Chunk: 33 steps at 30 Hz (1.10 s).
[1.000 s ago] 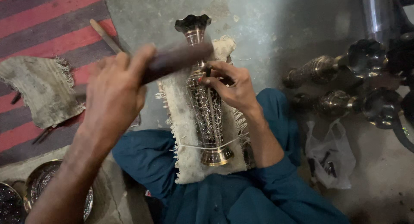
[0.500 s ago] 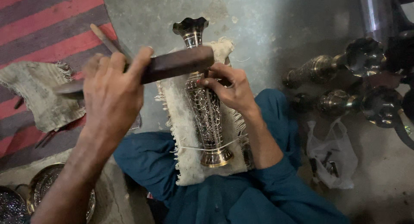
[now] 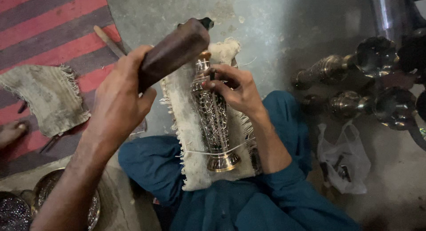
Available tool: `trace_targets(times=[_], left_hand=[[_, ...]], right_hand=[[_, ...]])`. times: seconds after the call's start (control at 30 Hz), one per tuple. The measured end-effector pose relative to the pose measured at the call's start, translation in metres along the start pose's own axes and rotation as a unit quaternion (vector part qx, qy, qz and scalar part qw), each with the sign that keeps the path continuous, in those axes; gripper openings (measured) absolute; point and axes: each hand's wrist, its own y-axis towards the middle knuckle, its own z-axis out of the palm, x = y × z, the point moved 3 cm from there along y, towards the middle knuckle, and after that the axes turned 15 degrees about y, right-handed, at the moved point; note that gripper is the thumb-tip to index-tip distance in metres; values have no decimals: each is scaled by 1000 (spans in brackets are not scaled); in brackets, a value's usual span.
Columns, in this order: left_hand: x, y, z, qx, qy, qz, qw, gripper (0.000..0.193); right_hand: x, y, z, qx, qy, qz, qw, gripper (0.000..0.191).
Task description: The person uses a hammer and a small metal punch to engrave a decorative pattern on a silver-colored metal vase. The vase is held steady on a cloth pad on the lap while the person repeatedly taps the punch to create small indentations in the metal surface.
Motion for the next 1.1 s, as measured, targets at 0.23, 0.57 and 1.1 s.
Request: trace_targets(times=[0.23,0.57,1.1], left_hand=[[-3,2,-1,-29,149,39,988,64],[-7,0,-2,-70,162,57,983,61],[16,-81,133,-36,-402,-97,910,50]], right_hand=[[-3,-2,-2,-9,12,28,1000,28],[-1,1,-1,10,1,11,1000,26],[-15,-28,-17,-81,168,-43,981,24]])
